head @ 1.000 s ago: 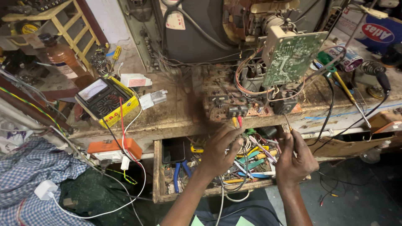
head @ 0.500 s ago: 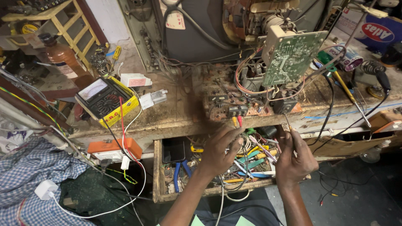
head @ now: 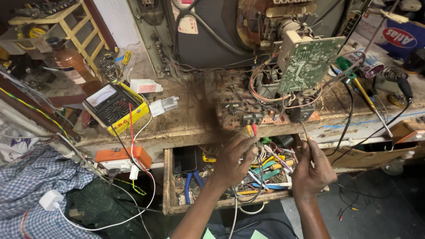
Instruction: The person tests a television circuit board using multimeter probes, touching the probes to components on the cluttered workbench. They then pick up a remote control and press its buttons repeatedly while holding it, before setting it down and walking away from the bench.
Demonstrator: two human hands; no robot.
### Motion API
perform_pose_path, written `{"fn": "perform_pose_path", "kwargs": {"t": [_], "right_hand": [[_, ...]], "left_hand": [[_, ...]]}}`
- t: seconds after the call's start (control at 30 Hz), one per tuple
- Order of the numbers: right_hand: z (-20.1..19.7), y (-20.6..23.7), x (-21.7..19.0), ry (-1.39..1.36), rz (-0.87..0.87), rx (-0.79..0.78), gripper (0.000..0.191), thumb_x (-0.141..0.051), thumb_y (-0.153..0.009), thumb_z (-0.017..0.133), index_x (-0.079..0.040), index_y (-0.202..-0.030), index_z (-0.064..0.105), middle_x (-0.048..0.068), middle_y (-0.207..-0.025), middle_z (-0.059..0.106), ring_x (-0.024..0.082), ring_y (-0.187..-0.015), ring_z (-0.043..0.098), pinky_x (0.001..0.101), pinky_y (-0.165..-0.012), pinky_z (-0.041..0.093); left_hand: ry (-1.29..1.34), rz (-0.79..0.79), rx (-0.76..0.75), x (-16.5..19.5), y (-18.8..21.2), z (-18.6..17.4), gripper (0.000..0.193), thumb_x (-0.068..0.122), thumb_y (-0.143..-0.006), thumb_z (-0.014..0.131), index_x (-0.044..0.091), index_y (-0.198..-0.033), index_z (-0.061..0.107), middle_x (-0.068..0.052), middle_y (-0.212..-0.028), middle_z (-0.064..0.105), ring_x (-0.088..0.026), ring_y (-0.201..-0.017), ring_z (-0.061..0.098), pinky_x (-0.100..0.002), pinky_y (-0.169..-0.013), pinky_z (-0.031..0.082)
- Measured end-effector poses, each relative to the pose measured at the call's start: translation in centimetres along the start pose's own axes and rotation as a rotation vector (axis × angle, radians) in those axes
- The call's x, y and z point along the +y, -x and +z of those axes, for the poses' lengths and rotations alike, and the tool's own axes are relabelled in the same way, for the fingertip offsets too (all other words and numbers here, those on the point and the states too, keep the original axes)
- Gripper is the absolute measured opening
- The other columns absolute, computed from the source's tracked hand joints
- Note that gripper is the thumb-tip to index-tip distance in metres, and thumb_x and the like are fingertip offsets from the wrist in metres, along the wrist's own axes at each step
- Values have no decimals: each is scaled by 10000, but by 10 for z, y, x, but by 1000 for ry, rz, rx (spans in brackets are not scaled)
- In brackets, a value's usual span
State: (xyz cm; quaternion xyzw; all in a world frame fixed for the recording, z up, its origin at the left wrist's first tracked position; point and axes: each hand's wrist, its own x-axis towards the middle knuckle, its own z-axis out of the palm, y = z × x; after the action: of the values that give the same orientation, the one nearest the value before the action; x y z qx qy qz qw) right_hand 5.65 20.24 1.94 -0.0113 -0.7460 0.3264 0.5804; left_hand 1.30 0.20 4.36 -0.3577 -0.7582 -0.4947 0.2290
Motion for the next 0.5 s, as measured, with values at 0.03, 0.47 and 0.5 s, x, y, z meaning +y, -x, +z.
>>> {"fn": "perform_pose_path", "kwargs": {"t": [0.03, 0.47, 0.5], "right_hand": [[0, 0, 0, 1, -1, 2, 141, 55, -1090, 690, 88, -1226, 705, 210, -1068, 745, 238, -937, 760, 317, -815, 587], [1, 2, 0, -10, 40, 10, 145, 4, -1127, 690, 112, -1224, 698, 215, -1027, 747, 235, -899, 763, 317, -795, 586], [1, 2, 0, -12, 35, 7, 140, 4, -1136, 690, 117, -1218, 695, 219, -1025, 746, 237, -909, 762, 316, -807, 591]], "left_hand": [[2, 1, 1, 0, 0, 0, 296, 158, -1004, 638, 50, -1278, 662, -106, -1131, 677, -271, -992, 687, -377, -860, 553], [14, 38, 23, 6, -1, -5, 292, 138, -1001, 654, 41, -1276, 663, -114, -1080, 672, -282, -978, 679, -382, -852, 549], [13, 36, 20, 6, -1, -6, 296, 140, -1001, 652, 37, -1279, 661, -117, -1086, 673, -283, -985, 681, -381, -855, 550]]}}
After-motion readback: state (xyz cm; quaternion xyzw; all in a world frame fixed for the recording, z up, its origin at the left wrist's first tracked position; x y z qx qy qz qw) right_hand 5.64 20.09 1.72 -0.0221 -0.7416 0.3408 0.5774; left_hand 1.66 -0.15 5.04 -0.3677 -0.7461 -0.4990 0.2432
